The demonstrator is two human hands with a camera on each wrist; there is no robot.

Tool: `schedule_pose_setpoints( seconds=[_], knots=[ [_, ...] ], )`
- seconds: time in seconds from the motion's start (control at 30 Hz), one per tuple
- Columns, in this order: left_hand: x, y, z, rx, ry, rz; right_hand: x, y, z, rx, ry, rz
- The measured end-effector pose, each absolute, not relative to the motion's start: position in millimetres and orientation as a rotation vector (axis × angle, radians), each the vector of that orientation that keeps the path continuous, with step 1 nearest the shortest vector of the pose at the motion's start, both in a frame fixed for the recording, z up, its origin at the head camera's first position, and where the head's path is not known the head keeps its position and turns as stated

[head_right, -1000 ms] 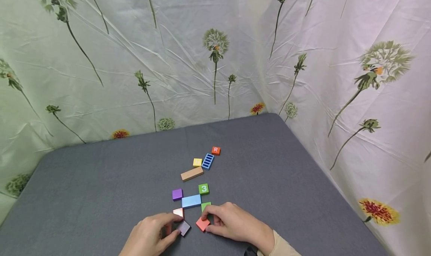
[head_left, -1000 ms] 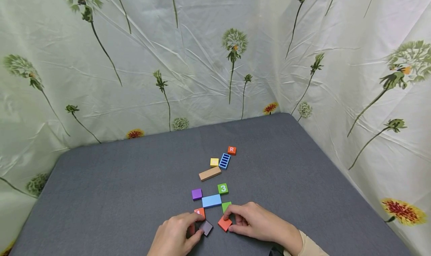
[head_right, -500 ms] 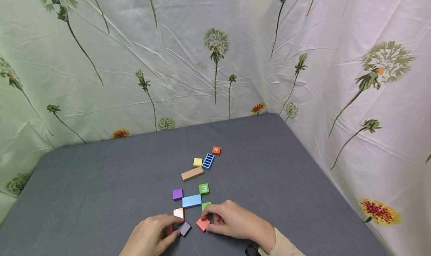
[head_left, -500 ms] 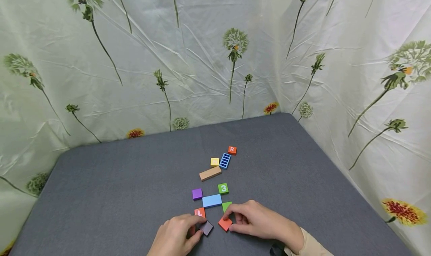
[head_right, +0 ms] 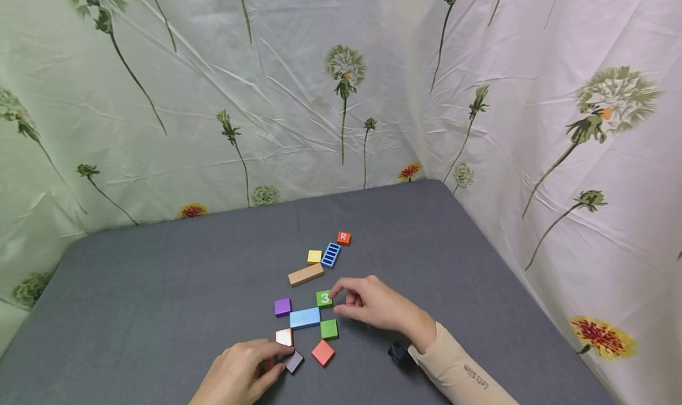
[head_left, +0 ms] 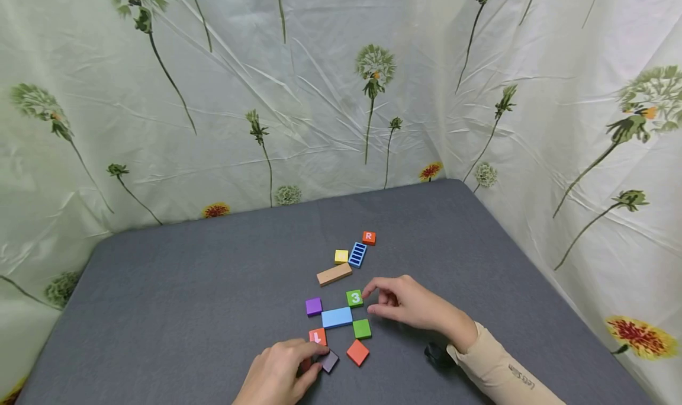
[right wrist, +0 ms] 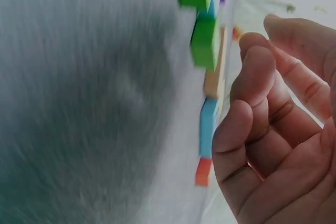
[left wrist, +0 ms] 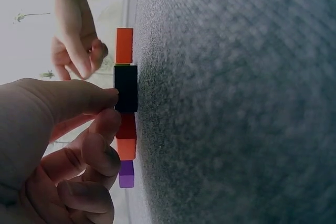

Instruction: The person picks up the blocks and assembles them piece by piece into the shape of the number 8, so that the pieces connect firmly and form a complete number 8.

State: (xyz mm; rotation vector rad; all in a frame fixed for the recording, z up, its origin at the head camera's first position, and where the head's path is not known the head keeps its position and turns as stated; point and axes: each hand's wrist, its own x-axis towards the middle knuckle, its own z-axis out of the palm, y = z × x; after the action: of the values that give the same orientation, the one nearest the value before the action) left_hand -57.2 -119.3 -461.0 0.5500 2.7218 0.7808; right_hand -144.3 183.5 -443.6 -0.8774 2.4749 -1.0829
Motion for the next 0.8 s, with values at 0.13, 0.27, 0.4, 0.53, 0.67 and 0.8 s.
schedule_pose_setpoints(
  seconds=[0.13, 0.27, 0.4, 0.53, 0.67, 0.8],
  knots=[
    [-58, -120, -461, 0.552, 2.722, 0.782, -163, 186, -445, -0.845, 2.539, -1.049],
    [-58, -120, -461, 0.553, 2.714, 0.793, -178, 185, -445, -0.842, 2.581, -1.026],
    [-58, -120, -461, 0.559, 2.719, 0.800, -190, 181, -445, -0.857, 2.599, -0.998],
    [-58, -121, -461, 0.564, 2.722, 0.804, -199, 174, -445, -0.851, 2.593, -0.976],
    [-58, -121, -461, 0.566, 2.723, 0.809, -207, 167, -446, -0.824, 2.574, -0.968],
    [-57, -122, -462, 0.576, 2.726, 0.831, -213, 161, -448, -0.804, 2.568, -0.941]
  ],
)
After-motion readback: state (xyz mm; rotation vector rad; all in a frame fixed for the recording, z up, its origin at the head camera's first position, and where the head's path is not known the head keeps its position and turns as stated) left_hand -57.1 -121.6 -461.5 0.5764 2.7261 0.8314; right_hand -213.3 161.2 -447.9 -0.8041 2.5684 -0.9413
